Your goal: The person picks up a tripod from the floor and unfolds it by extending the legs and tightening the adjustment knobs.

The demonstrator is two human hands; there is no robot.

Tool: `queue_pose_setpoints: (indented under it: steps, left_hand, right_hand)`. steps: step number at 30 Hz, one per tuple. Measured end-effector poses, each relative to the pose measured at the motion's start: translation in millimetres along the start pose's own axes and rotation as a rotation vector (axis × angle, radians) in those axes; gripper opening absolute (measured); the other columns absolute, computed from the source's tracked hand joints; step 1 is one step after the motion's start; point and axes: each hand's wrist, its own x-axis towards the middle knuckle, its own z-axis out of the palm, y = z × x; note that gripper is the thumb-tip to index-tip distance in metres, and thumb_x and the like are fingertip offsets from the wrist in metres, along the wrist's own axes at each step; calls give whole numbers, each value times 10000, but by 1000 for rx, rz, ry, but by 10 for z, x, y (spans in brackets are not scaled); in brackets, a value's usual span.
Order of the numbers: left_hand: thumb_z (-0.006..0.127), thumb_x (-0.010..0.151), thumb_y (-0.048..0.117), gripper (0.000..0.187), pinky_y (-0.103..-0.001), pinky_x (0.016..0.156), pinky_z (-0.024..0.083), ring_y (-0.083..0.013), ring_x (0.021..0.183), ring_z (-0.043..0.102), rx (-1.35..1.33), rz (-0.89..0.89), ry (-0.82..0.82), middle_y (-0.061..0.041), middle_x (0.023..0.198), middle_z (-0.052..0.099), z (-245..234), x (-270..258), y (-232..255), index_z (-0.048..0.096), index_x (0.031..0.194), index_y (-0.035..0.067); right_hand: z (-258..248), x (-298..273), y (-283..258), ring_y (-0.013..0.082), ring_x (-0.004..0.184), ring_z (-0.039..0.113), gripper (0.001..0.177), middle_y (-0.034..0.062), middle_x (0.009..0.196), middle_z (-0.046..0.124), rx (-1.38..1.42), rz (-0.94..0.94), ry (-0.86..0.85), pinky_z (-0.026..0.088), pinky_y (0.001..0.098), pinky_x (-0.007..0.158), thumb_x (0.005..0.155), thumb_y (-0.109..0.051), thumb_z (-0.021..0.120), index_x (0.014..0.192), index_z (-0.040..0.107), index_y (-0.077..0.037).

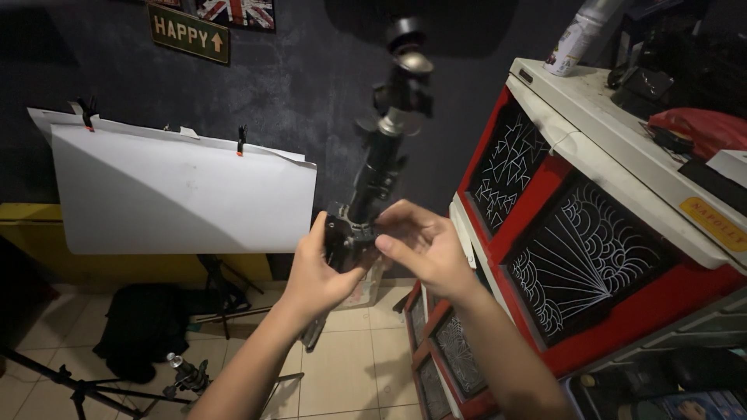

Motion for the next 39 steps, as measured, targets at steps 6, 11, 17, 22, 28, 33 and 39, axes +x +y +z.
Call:
queue_pose_setpoints:
  steps: [6,11,17,22,28,33,39]
  left_hand:
    - [840,785,80,364,-287,756,574,-139,844,759,27,-47,-57,-66,921,778,92,50,-41,591,1045,27]
    - [801,773,46,423,-294,828,576,-149,914,746,-67,-29,-80,-82,979,766,308,120,-116,572,1128,11]
    - [822,753,45,468,-289,840,575,-141,930,748,-80,-28,-80,-88,1000,768,718,219,-219,562,1139,3]
    - [833,749,45,462,-284,824,568,-133,901,735,-114,-61,-109,-85,974,772,1098,319,-278,574,1131,7]
    - [833,745,40,452,-285,816,565,-129,891,717,-185,-29,-115,-83,954,764,1508,450,-356,581,1120,15]
    - [837,723,46,457,-289,785,568,-141,860,739,-142,5,-106,-84,932,767,1753,533,-433,584,1102,13]
    - [833,697,61,449,-289,725,577,-151,820,752,-113,-17,-203,-97,904,764,1916,629,-490,576,1060,-1]
  right_hand:
    - [-120,-109,-96,132,977,716,173,121,1109,689,-616,-359,-7,612,255,818,904,-8,776,1052,685,-2]
    - [-247,-192,-190,190,990,682,300,162,1102,663,-910,-762,32,571,297,803,819,-66,825,1052,650,5]
    - [-604,-319,-222,144,864,714,263,141,1004,731,-439,-48,195,577,300,756,854,-16,791,1102,710,15]
    - [-959,-447,-189,160,1002,712,270,124,1086,703,-560,-309,192,602,305,852,839,19,801,1072,666,11]
    - [-1226,-583,-112,192,1034,711,215,123,1093,701,-762,-651,265,579,276,906,882,32,801,1023,642,-1]
    - [-1521,-612,41,160,986,704,182,104,1015,721,-133,-201,410,572,280,898,891,48,699,1053,624,9]
    - [-1844,-704,58,151,926,695,207,119,1008,728,-191,-117,401,566,280,825,914,7,713,1109,687,75]
